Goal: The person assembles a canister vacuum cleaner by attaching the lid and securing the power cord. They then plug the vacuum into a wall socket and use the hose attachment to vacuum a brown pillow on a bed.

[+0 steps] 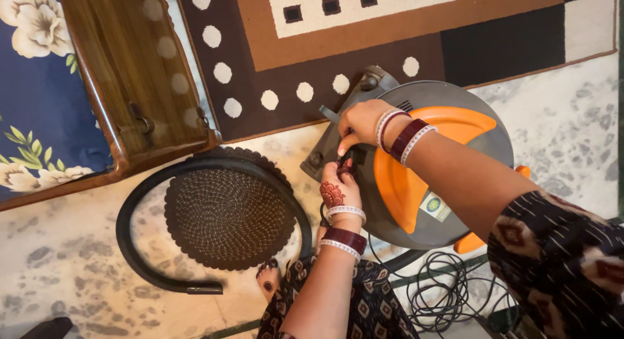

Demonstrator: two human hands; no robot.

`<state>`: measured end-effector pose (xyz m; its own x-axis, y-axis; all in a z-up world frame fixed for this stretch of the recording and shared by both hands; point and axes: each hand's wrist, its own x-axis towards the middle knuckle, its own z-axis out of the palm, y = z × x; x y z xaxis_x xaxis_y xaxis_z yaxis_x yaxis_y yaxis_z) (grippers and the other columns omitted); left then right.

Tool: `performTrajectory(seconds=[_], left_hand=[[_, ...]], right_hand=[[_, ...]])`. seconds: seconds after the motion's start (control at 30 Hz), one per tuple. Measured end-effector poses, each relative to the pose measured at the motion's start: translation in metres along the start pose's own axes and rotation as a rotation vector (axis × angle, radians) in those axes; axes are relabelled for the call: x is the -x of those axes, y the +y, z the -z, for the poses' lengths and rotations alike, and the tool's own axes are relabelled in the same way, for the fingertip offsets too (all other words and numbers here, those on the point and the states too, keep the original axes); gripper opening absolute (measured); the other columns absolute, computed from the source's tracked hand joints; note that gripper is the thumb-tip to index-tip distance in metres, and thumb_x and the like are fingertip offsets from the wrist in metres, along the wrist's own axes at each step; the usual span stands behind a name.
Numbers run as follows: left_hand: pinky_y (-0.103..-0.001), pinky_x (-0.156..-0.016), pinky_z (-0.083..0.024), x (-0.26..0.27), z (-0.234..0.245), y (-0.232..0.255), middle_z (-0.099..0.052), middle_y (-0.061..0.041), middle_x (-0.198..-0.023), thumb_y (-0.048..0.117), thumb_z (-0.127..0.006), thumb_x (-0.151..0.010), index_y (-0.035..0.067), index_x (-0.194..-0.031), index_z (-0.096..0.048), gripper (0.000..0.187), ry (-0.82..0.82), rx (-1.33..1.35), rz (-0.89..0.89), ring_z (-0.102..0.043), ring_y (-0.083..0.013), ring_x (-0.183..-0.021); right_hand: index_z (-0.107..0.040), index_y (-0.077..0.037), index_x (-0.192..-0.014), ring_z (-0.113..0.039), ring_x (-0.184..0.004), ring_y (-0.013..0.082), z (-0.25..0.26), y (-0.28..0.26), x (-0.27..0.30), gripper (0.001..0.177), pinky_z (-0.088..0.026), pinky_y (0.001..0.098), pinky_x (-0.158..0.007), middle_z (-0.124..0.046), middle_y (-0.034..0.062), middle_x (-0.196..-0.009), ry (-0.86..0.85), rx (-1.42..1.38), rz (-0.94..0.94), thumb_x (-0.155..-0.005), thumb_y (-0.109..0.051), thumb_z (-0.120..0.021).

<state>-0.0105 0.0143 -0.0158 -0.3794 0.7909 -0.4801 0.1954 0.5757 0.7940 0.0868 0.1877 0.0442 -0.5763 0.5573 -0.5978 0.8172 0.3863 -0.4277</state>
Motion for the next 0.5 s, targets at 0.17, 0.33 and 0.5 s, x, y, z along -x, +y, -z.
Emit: performTrajectory(seconds=[0.17, 0.33, 0.5], left_hand=[[-0.043, -0.081, -0.055, 0.005, 0.003, 0.002, -0.074, -0.020, -0.100, 0.001, -0.063, -0.089, 0.000, -0.106, -0.065, 0.017, 0.024, -0.044, -0.150, -0.072, -0.0370, -0.094], [-0.049, -0.086, -0.053, 0.004, 0.005, -0.003, -0.068, -0.024, -0.106, -0.001, -0.061, -0.083, -0.002, -0.114, -0.061, 0.031, 0.047, -0.305, -0.404, -0.066, -0.0438, -0.099], [-0.050, -0.083, -0.052, -0.001, 0.010, -0.001, -0.069, -0.023, -0.099, 0.005, -0.061, -0.092, 0.001, -0.103, -0.064, 0.012, -0.077, -0.377, -0.281, -0.066, -0.0428, -0.096]], right_hand=[[-0.078, -0.013, -0.088, -0.071, -0.091, 0.0312, -0.001, 0.002, 0.000, 0.050, -0.055, 0.0436, -0.078, -0.075, 0.0061, -0.094, 0.043, -0.015, 0.036, -0.070, -0.060, -0.080], [-0.077, -0.011, -0.090, -0.071, -0.092, 0.0308, -0.002, 0.004, 0.002, 0.052, -0.055, 0.0430, -0.079, -0.075, 0.0064, -0.094, 0.061, -0.036, 0.033, -0.070, -0.060, -0.081], [-0.077, -0.010, -0.091, -0.071, -0.093, 0.0305, -0.001, 0.003, 0.001, 0.055, -0.056, 0.0429, -0.079, -0.075, 0.0067, -0.095, 0.067, -0.037, 0.042, -0.069, -0.060, -0.082]])
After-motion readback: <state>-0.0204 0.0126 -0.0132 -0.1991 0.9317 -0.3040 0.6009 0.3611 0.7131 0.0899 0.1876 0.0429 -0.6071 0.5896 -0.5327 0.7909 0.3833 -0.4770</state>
